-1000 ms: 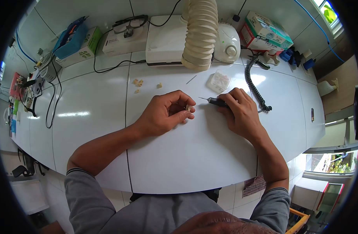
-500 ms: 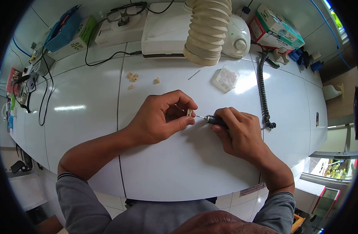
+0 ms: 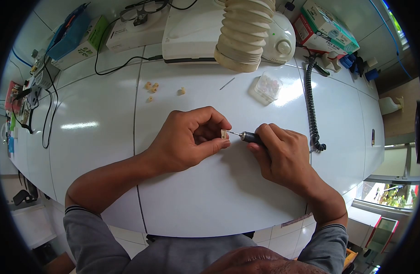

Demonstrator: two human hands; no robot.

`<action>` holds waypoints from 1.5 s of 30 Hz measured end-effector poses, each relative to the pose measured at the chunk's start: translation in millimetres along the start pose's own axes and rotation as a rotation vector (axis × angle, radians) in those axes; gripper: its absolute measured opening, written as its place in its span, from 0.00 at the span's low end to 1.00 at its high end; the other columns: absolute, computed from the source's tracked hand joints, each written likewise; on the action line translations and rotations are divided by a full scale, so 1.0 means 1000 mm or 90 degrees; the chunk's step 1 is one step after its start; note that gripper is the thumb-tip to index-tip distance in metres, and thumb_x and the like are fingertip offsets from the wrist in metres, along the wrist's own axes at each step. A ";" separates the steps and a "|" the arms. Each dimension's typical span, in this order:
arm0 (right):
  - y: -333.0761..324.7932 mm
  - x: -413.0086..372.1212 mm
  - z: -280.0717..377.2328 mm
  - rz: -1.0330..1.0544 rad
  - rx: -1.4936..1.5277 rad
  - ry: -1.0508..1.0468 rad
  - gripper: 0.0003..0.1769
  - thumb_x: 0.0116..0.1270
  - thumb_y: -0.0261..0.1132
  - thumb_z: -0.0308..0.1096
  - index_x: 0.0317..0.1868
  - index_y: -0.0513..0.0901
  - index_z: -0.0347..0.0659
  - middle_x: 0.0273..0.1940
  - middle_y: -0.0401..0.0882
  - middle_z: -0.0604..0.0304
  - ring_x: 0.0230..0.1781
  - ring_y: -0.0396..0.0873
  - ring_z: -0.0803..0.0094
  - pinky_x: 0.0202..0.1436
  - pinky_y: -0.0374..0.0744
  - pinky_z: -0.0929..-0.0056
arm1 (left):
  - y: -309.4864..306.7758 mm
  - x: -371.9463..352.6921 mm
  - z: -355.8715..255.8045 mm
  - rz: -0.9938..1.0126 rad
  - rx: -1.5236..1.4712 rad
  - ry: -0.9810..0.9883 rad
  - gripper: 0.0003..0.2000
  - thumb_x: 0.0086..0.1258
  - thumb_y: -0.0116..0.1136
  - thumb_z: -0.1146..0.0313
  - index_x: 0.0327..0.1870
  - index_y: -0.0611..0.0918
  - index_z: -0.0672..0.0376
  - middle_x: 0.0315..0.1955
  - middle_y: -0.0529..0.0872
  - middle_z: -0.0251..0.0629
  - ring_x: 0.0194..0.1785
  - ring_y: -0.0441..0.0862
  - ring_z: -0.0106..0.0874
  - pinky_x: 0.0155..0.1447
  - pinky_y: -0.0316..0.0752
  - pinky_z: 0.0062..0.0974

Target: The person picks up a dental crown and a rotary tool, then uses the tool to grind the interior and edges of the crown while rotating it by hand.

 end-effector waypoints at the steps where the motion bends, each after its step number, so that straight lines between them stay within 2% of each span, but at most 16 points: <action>1: 0.000 0.000 0.000 -0.002 0.000 -0.001 0.17 0.83 0.75 0.45 0.42 0.80 0.44 0.28 0.78 0.61 0.22 0.82 0.57 0.27 0.77 0.58 | 0.000 0.000 0.000 -0.002 -0.001 0.003 0.13 0.80 0.77 0.77 0.61 0.87 0.65 0.46 0.94 0.34 0.50 0.93 0.19 0.57 0.87 0.21; 31: -0.002 0.002 0.002 0.013 -0.016 -0.004 0.16 0.81 0.76 0.44 0.41 0.81 0.44 0.28 0.78 0.62 0.23 0.83 0.59 0.27 0.78 0.58 | 0.001 0.000 0.000 0.010 0.000 -0.007 0.13 0.80 0.75 0.78 0.60 0.88 0.67 0.48 0.95 0.35 0.52 0.93 0.21 0.62 0.88 0.24; 45: -0.002 0.002 0.002 0.016 -0.012 -0.006 0.15 0.80 0.77 0.44 0.42 0.83 0.44 0.28 0.78 0.62 0.22 0.83 0.59 0.27 0.78 0.59 | 0.001 -0.001 -0.001 0.006 0.029 -0.011 0.12 0.80 0.76 0.77 0.59 0.89 0.66 0.45 0.96 0.34 0.50 0.93 0.20 0.59 0.89 0.23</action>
Point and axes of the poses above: each hand's wrist, its own x-axis towards the middle knuckle, its own y-axis out of the palm, z = x × y, the point moved 7 cm from there along x, towards the middle knuckle
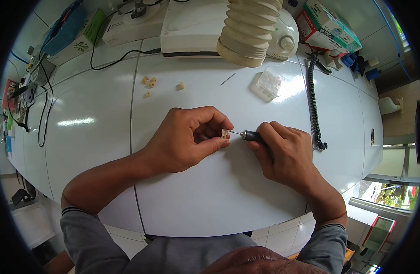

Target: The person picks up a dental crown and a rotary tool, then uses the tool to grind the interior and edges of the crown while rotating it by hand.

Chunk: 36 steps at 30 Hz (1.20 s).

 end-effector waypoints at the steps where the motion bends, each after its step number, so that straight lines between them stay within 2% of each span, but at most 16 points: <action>1: 0.000 0.000 0.000 0.000 0.000 -0.003 0.15 0.80 0.77 0.44 0.42 0.83 0.44 0.29 0.78 0.62 0.22 0.83 0.59 0.27 0.78 0.59 | 0.000 0.000 0.000 -0.002 0.001 0.003 0.12 0.80 0.76 0.77 0.59 0.89 0.66 0.45 0.96 0.34 0.50 0.93 0.20 0.59 0.89 0.23; 36: 0.000 0.000 0.000 -0.004 -0.005 -0.004 0.16 0.78 0.78 0.44 0.41 0.83 0.44 0.28 0.78 0.62 0.22 0.82 0.60 0.27 0.78 0.60 | 0.002 0.000 0.001 0.024 -0.018 0.002 0.09 0.85 0.69 0.79 0.61 0.87 0.68 0.44 0.96 0.36 0.50 0.95 0.21 0.54 0.88 0.20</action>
Point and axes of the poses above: each hand's wrist, its own x-axis towards the middle knuckle, its own y-axis out of the palm, z = x × y, the point moved 7 cm from there along x, towards the middle knuckle
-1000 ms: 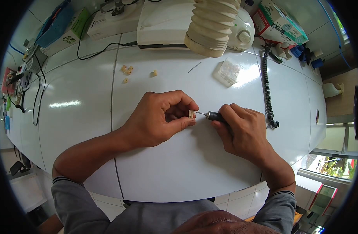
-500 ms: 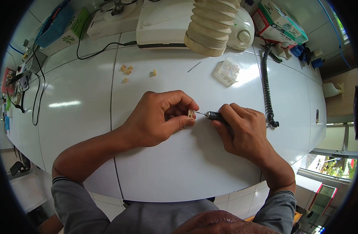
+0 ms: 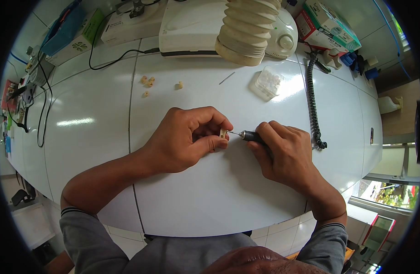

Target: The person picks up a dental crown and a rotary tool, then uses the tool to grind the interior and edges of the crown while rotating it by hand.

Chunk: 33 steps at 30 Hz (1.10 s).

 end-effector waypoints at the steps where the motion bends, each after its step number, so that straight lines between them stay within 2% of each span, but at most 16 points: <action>1: 0.000 0.000 0.001 0.001 0.000 -0.004 0.16 0.78 0.78 0.44 0.41 0.83 0.44 0.28 0.78 0.62 0.22 0.82 0.60 0.27 0.78 0.60 | 0.000 0.000 0.000 0.000 0.002 0.004 0.09 0.85 0.69 0.79 0.61 0.87 0.68 0.44 0.96 0.36 0.50 0.95 0.21 0.54 0.88 0.20; 28: 0.000 0.000 0.002 0.005 -0.004 -0.010 0.15 0.78 0.78 0.44 0.42 0.83 0.44 0.28 0.78 0.62 0.22 0.82 0.60 0.28 0.78 0.60 | 0.000 0.001 0.001 0.010 0.002 -0.012 0.09 0.86 0.68 0.79 0.62 0.86 0.68 0.46 0.96 0.37 0.53 0.95 0.23 0.59 0.89 0.23; 33: 0.000 0.000 0.002 0.002 0.005 -0.024 0.15 0.78 0.78 0.43 0.42 0.83 0.44 0.29 0.78 0.62 0.22 0.81 0.60 0.27 0.77 0.60 | 0.000 0.000 0.002 0.009 -0.037 -0.012 0.09 0.87 0.68 0.78 0.62 0.85 0.67 0.46 0.95 0.37 0.52 0.94 0.23 0.56 0.88 0.23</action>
Point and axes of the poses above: each hand's wrist, its own x-axis towards the middle knuckle, its own y-axis out of the palm, z = x × y, the point moved 7 cm from there along x, towards the middle knuckle
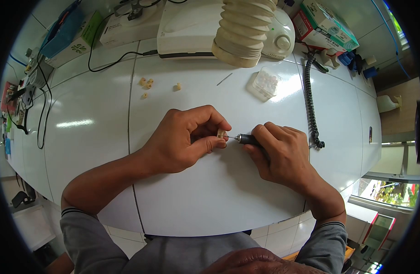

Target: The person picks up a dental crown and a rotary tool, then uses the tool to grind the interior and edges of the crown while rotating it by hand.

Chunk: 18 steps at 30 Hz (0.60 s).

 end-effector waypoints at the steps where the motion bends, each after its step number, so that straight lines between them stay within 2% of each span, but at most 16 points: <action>1: 0.000 0.000 -0.001 -0.003 0.010 0.007 0.15 0.78 0.78 0.43 0.42 0.83 0.44 0.29 0.78 0.62 0.22 0.81 0.60 0.27 0.77 0.60 | 0.000 0.000 0.000 0.002 -0.013 0.002 0.09 0.87 0.68 0.78 0.62 0.85 0.67 0.46 0.95 0.37 0.52 0.94 0.23 0.56 0.88 0.23; 18: 0.001 -0.001 -0.004 0.004 0.011 0.025 0.15 0.80 0.77 0.44 0.43 0.83 0.44 0.29 0.77 0.62 0.21 0.81 0.60 0.27 0.77 0.60 | -0.001 0.001 0.000 0.007 -0.008 0.002 0.12 0.86 0.70 0.77 0.65 0.84 0.66 0.52 0.96 0.40 0.56 0.94 0.24 0.55 0.88 0.23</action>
Point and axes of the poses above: each hand's wrist, its own x-axis towards the middle knuckle, its own y-axis out of the palm, z = x × y, the point moved 7 cm from there along x, towards the middle knuckle
